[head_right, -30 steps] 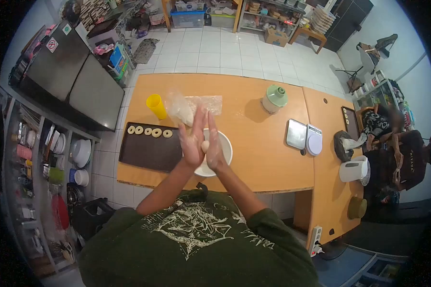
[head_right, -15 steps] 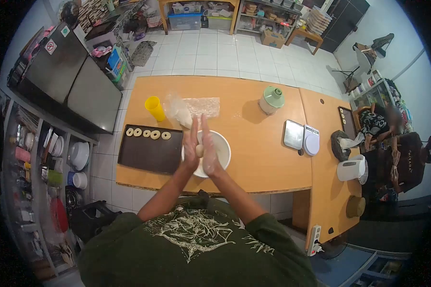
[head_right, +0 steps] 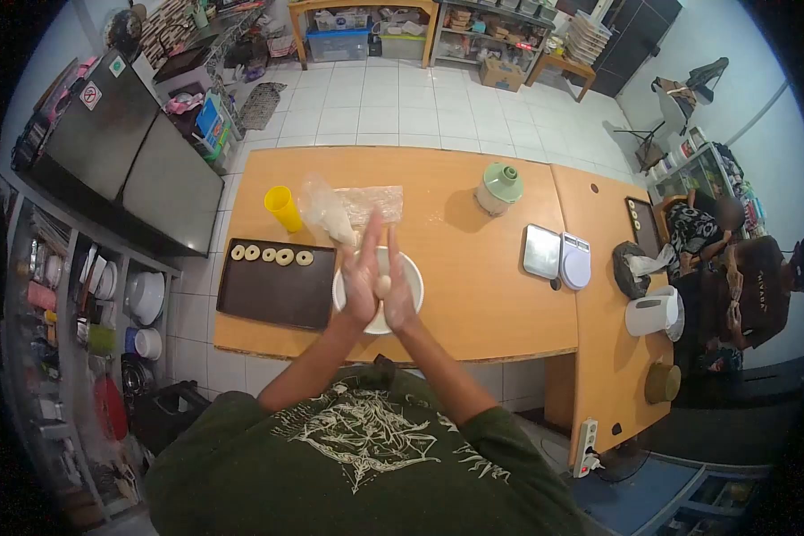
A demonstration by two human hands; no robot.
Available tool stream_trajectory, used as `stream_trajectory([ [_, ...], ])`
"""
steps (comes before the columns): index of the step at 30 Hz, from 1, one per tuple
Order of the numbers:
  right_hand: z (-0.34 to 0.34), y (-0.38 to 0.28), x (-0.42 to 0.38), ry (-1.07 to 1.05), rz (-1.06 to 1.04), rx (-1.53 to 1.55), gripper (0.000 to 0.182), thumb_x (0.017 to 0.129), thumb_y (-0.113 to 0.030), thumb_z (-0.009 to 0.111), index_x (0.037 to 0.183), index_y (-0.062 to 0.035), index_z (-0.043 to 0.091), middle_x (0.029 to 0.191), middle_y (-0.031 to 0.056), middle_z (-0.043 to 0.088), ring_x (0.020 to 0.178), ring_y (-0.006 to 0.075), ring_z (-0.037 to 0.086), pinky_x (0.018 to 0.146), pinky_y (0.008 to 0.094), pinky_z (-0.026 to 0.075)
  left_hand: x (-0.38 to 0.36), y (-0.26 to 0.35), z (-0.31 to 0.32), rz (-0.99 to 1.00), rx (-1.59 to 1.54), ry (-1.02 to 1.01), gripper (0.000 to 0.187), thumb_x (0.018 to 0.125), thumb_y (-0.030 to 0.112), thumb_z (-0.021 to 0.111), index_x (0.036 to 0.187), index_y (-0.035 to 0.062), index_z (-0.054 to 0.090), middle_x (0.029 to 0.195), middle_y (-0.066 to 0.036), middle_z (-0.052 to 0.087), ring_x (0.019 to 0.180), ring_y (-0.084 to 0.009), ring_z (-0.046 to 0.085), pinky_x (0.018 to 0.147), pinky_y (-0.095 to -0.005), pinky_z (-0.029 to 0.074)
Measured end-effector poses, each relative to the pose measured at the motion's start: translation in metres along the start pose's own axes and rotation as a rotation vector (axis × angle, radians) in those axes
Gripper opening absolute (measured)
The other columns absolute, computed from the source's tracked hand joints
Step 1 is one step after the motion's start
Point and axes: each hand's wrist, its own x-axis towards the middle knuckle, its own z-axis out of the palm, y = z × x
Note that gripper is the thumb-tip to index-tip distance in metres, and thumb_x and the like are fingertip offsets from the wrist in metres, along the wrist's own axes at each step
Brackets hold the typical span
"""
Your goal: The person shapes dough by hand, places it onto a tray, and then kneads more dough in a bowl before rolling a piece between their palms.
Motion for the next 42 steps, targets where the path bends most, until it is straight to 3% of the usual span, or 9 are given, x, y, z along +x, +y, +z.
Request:
stream_trajectory([
  [11,-0.002,-0.031,0.005,-0.140,0.015,0.060,0.075,0.103,-0.053,0.014,0.155,-0.0021,-0.005,0.164,0.0166,-0.001,0.151,0.0289,-0.002,0.121,0.0400,0.002,0.021,0.000,-0.002,-0.029,0.022,0.127,0.084,0.099,0.066,0.014,0.157,0.0060,0.006,0.165,-0.010,0.003,0.152,-0.0237,-0.002,0.121,-0.0389,-0.002],
  [13,-0.016,-0.015,0.026,-0.075,-0.122,-0.165,0.072,0.104,-0.050,0.011,0.156,-0.0020,-0.003,0.164,0.0168,-0.001,0.151,0.0291,-0.002,0.121,0.0399,0.002,0.003,0.003,0.014,0.068,0.110,-0.077,0.084,0.099,0.066,0.013,0.157,0.0066,0.005,0.165,-0.010,0.002,0.152,-0.0236,-0.002,0.121,-0.0390,-0.001],
  [15,-0.022,-0.025,0.040,-0.030,-0.035,0.283,0.075,0.100,-0.063,0.009,0.159,-0.0172,0.000,0.165,0.0117,0.000,0.152,0.0275,-0.002,0.120,0.0473,0.001,-0.009,-0.019,0.014,0.057,0.006,-0.105,0.083,0.099,0.065,0.013,0.157,0.0070,0.004,0.165,-0.009,0.001,0.152,-0.0234,-0.001,0.121,-0.0390,-0.001],
  [19,-0.015,-0.047,0.033,-0.109,-0.110,0.183,0.088,0.096,-0.070,0.008,0.157,-0.0072,0.000,0.165,0.0129,0.000,0.152,0.0282,-0.004,0.121,0.0452,0.000,0.007,-0.038,-0.001,-0.030,0.237,0.003,0.080,0.100,0.063,0.013,0.158,0.0080,0.007,0.165,-0.010,0.003,0.152,-0.0245,0.001,0.121,-0.0388,-0.001],
  [21,-0.006,-0.053,0.017,-0.173,-0.173,0.029,0.086,0.098,-0.066,0.008,0.156,-0.0026,0.003,0.164,0.0137,0.001,0.152,0.0276,-0.001,0.121,0.0439,0.001,0.030,-0.027,-0.003,-0.127,-0.030,0.207,0.079,0.100,0.063,0.011,0.158,0.0091,0.010,0.164,-0.013,0.006,0.152,-0.0257,0.003,0.121,-0.0388,-0.001],
  [26,-0.030,-0.005,0.035,-0.150,-0.248,-0.239,0.078,0.102,-0.055,0.017,0.156,-0.0016,0.003,0.164,0.0158,0.005,0.151,0.0287,0.003,0.121,0.0402,0.005,0.016,-0.015,0.020,0.023,0.088,0.080,0.081,0.099,0.065,0.012,0.158,0.0089,0.011,0.164,-0.015,0.008,0.152,-0.0246,0.004,0.121,-0.0389,0.001],
  [29,-0.026,-0.039,0.047,-0.035,0.014,0.269,0.081,0.099,-0.064,0.014,0.158,-0.0100,0.005,0.165,0.0089,0.004,0.151,0.0275,0.005,0.121,0.0450,0.008,0.007,-0.041,0.014,-0.001,0.129,0.110,0.078,0.101,0.062,0.014,0.158,0.0082,0.011,0.164,-0.014,0.008,0.152,-0.0244,0.004,0.121,-0.0381,0.002],
  [33,-0.016,-0.017,0.030,-0.150,-0.037,0.148,0.081,0.099,-0.064,0.014,0.158,-0.0100,0.005,0.165,0.0106,0.003,0.151,0.0286,0.005,0.120,0.0469,0.007,0.037,-0.034,-0.007,-0.119,-0.042,0.292,0.075,0.102,0.058,0.012,0.157,0.0074,0.013,0.164,-0.012,0.010,0.151,-0.0243,0.006,0.121,-0.0381,0.004],
  [42,-0.011,-0.041,0.048,-0.095,-0.022,0.289,0.091,0.094,-0.074,0.012,0.158,-0.0103,0.001,0.164,0.0139,-0.001,0.151,0.0291,0.001,0.121,0.0428,0.004,0.006,-0.054,-0.014,-0.043,0.153,0.109,0.073,0.103,0.057,0.011,0.157,0.0081,0.012,0.164,-0.012,0.012,0.151,-0.0253,0.007,0.121,-0.0388,0.004],
])
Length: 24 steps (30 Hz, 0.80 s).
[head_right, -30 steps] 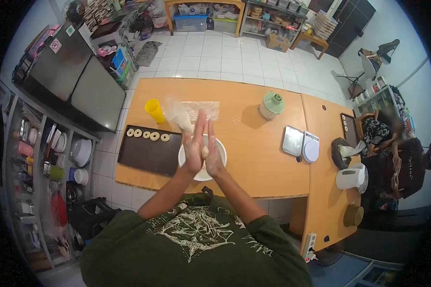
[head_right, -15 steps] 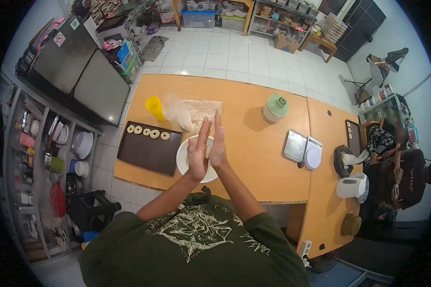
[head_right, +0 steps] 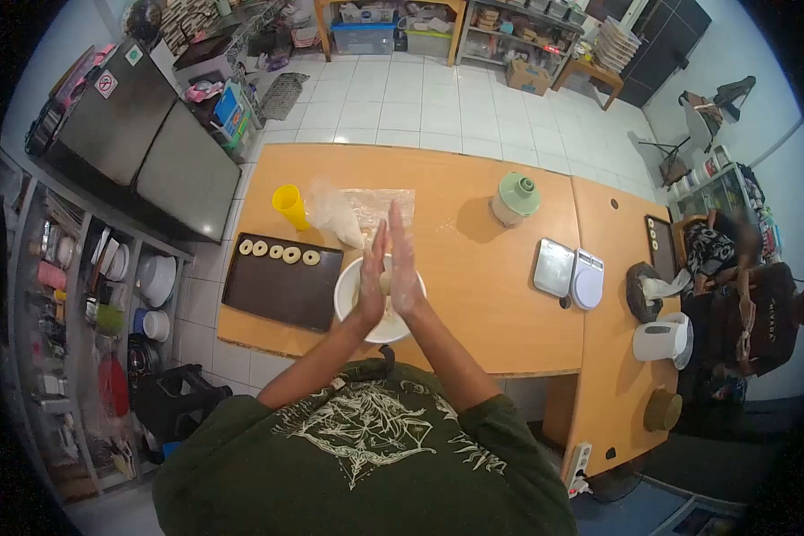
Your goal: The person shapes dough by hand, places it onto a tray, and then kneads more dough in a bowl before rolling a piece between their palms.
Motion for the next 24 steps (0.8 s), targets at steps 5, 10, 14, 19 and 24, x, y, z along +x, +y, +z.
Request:
stream_trajectory([
  [5,-0.002,0.040,-0.006,-0.016,-0.095,-0.165,0.083,0.098,-0.067,0.011,0.158,-0.0106,0.003,0.165,0.0124,0.001,0.152,0.0285,0.002,0.121,0.0438,0.005,0.031,0.043,-0.009,0.009,-0.005,0.015,0.075,0.102,0.059,0.013,0.157,0.0083,0.011,0.164,-0.012,0.010,0.151,-0.0267,0.005,0.121,-0.0417,0.001],
  [10,-0.004,0.012,0.011,0.175,0.024,-0.037,0.077,0.099,-0.064,0.013,0.159,-0.0161,0.006,0.164,0.0124,0.008,0.151,0.0293,0.006,0.120,0.0492,0.005,-0.001,0.027,0.000,0.040,-0.006,-0.112,0.077,0.102,0.059,0.014,0.157,0.0055,0.010,0.164,-0.012,0.009,0.151,-0.0261,0.005,0.121,-0.0397,0.001],
  [14,0.016,0.003,-0.015,-0.034,-0.011,-0.277,0.081,0.100,-0.063,0.010,0.157,-0.0062,0.004,0.164,0.0124,0.006,0.151,0.0257,0.002,0.121,0.0371,0.002,0.030,0.020,-0.014,-0.044,-0.095,-0.006,0.081,0.100,0.062,0.016,0.157,0.0045,0.010,0.164,-0.013,0.007,0.151,-0.0256,0.004,0.121,-0.0391,0.002],
  [19,-0.008,0.032,-0.004,-0.012,-0.066,-0.234,0.079,0.101,-0.061,0.014,0.157,-0.0062,0.004,0.165,0.0114,0.005,0.151,0.0257,0.001,0.121,0.0364,0.003,0.006,0.053,0.010,0.065,-0.091,-0.141,0.086,0.097,0.068,0.015,0.157,0.0062,0.007,0.164,-0.014,0.005,0.152,-0.0250,0.002,0.120,-0.0392,-0.002],
  [24,-0.004,0.016,-0.002,0.074,0.004,-0.062,0.084,0.098,-0.065,0.008,0.157,-0.0063,0.006,0.165,0.0104,0.006,0.151,0.0266,0.008,0.121,0.0390,0.009,0.002,0.006,-0.006,-0.056,0.115,-0.051,0.073,0.103,0.057,0.012,0.157,0.0080,0.010,0.165,-0.010,0.005,0.152,-0.0233,0.003,0.121,-0.0398,0.002],
])
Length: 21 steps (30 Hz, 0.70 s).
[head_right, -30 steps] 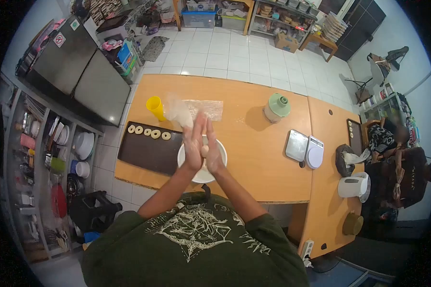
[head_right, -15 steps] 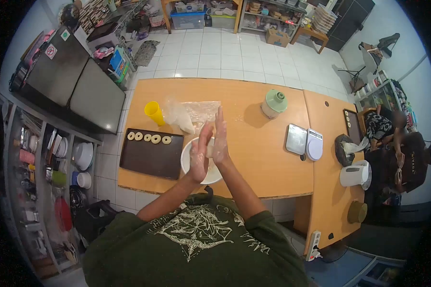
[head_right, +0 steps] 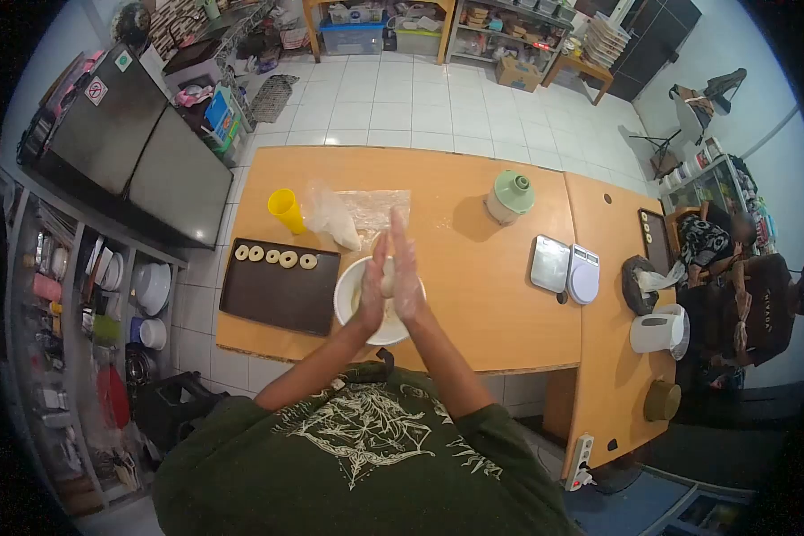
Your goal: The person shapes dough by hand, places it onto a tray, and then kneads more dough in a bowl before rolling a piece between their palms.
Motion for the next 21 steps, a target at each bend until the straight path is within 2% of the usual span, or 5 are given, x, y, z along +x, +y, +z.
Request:
stream_trajectory([
  [3,0.007,0.009,-0.016,-0.060,0.013,-0.048,0.082,0.099,-0.064,0.009,0.157,-0.0054,0.008,0.164,0.0110,0.007,0.151,0.0275,0.009,0.121,0.0394,0.008,0.026,0.016,-0.008,-0.094,-0.240,0.161,0.076,0.102,0.059,0.011,0.157,0.0070,0.011,0.165,-0.011,0.006,0.152,-0.0238,0.003,0.121,-0.0396,0.001],
  [9,-0.011,0.017,0.006,0.067,0.003,0.074,0.075,0.101,-0.061,0.011,0.158,-0.0129,0.008,0.165,0.0114,0.005,0.151,0.0288,0.006,0.121,0.0441,0.009,-0.003,0.036,0.015,0.115,-0.205,-0.097,0.077,0.101,0.060,0.011,0.157,0.0061,0.008,0.165,-0.010,0.008,0.152,-0.0231,0.003,0.121,-0.0392,-0.001],
  [15,-0.001,0.020,-0.015,-0.082,-0.016,-0.045,0.077,0.100,-0.064,0.014,0.158,-0.0149,0.008,0.164,0.0136,0.011,0.150,0.0302,0.013,0.120,0.0481,0.011,0.027,0.018,-0.003,-0.119,-0.188,0.168,0.074,0.102,0.057,0.012,0.157,0.0065,0.014,0.165,-0.009,0.009,0.151,-0.0238,0.006,0.121,-0.0392,0.002],
  [17,0.001,0.022,-0.016,-0.052,0.243,-0.016,0.075,0.102,-0.059,0.016,0.158,-0.0117,0.004,0.165,0.0122,0.003,0.151,0.0275,0.004,0.121,0.0395,0.007,0.032,0.019,-0.010,0.057,0.027,0.052,0.076,0.102,0.059,0.013,0.156,0.0061,0.016,0.164,-0.009,0.010,0.151,-0.0240,0.008,0.121,-0.0390,0.003],
  [21,-0.021,0.023,0.009,0.060,0.054,0.116,0.080,0.098,-0.069,0.012,0.159,-0.0178,0.007,0.163,0.0167,0.012,0.150,0.0333,0.012,0.119,0.0462,0.013,0.007,0.027,0.016,0.092,-0.168,-0.123,0.079,0.102,0.061,0.015,0.156,0.0041,0.013,0.164,-0.010,0.011,0.151,-0.0231,0.007,0.121,-0.0376,0.005],
])
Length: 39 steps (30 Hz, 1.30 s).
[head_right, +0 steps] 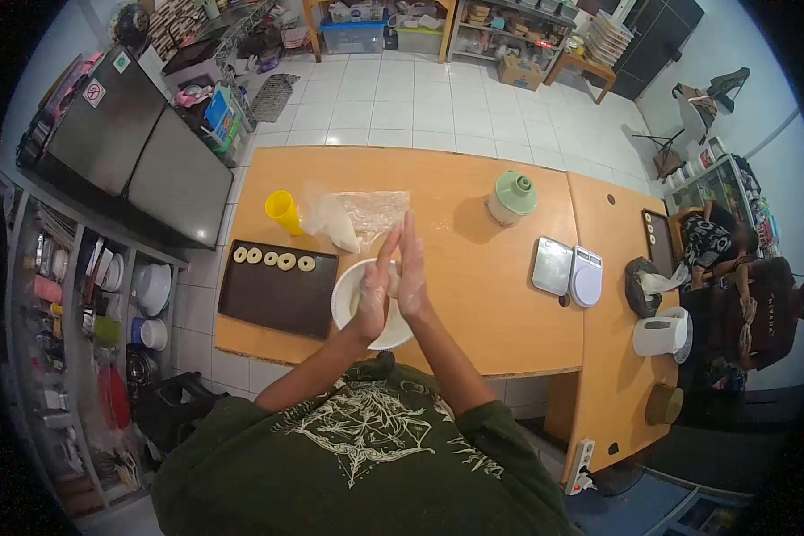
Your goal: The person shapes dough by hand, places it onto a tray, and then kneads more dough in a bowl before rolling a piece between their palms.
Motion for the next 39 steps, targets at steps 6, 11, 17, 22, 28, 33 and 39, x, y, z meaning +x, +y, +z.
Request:
stream_trajectory([
  [6,0.032,-0.016,-0.025,-0.193,-0.046,-0.092,0.080,0.100,-0.063,0.008,0.157,-0.0068,0.005,0.164,0.0133,0.006,0.151,0.0269,0.007,0.121,0.0406,0.006,0.012,-0.020,-0.035,-0.155,-0.006,0.272,0.077,0.102,0.058,0.014,0.156,0.0032,0.014,0.164,-0.011,0.010,0.151,-0.0238,0.007,0.121,-0.0406,0.006],
  [11,0.022,-0.009,-0.003,-0.113,0.002,-0.168,0.078,0.100,-0.062,0.011,0.158,-0.0096,0.003,0.165,0.0110,0.002,0.151,0.0272,0.002,0.121,0.0424,0.003,-0.006,0.008,-0.012,0.067,0.053,0.089,0.074,0.103,0.054,0.015,0.156,0.0028,0.012,0.164,-0.013,0.008,0.151,-0.0267,0.004,0.121,-0.0420,0.002],
  [17,0.032,-0.015,-0.019,-0.209,-0.067,-0.220,0.083,0.098,-0.066,0.012,0.158,-0.0090,0.005,0.165,0.0095,0.004,0.152,0.0267,0.002,0.121,0.0428,0.005,0.013,-0.042,-0.050,-0.033,0.133,0.210,0.080,0.100,0.063,0.016,0.157,0.0055,0.011,0.163,-0.013,0.012,0.151,-0.0258,0.005,0.121,-0.0418,0.000],
  [22,0.019,0.003,-0.014,-0.167,-0.047,-0.274,0.082,0.100,-0.062,0.014,0.157,-0.0042,0.001,0.164,0.0151,0.001,0.151,0.0279,0.001,0.121,0.0406,0.003,0.019,0.006,-0.023,0.061,0.002,0.139,0.083,0.099,0.065,0.014,0.157,0.0058,0.009,0.163,-0.017,0.010,0.151,-0.0266,0.004,0.120,-0.0423,-0.001],
  [28,0.027,-0.044,-0.002,-0.092,-0.087,-0.087,0.090,0.094,-0.072,0.011,0.157,-0.0080,0.000,0.165,0.0104,0.002,0.152,0.0272,0.000,0.121,0.0432,0.000,-0.011,-0.036,-0.026,0.031,0.153,0.025,0.076,0.103,0.057,0.018,0.157,0.0067,0.002,0.165,-0.012,0.001,0.151,-0.0248,0.002,0.121,-0.0397,0.002],
  [33,0.038,-0.027,-0.023,-0.349,-0.265,-0.353,0.090,0.096,-0.069,0.014,0.156,-0.0048,-0.002,0.165,0.0130,-0.002,0.151,0.0320,-0.002,0.121,0.0437,0.003,0.025,-0.012,-0.046,-0.115,-0.203,0.229,0.087,0.096,0.070,0.016,0.158,0.0090,0.007,0.164,-0.012,0.007,0.151,-0.0244,0.003,0.121,-0.0399,0.001],
  [39,0.026,-0.025,-0.007,-0.168,-0.070,-0.201,0.089,0.097,-0.068,0.016,0.156,-0.0042,-0.001,0.164,0.0164,-0.001,0.151,0.0296,0.001,0.121,0.0419,0.004,-0.005,0.012,-0.016,-0.040,-0.074,0.021,0.098,0.091,0.078,0.012,0.157,0.0066,0.006,0.164,-0.015,0.005,0.151,-0.0268,0.002,0.121,-0.0420,0.000],
])
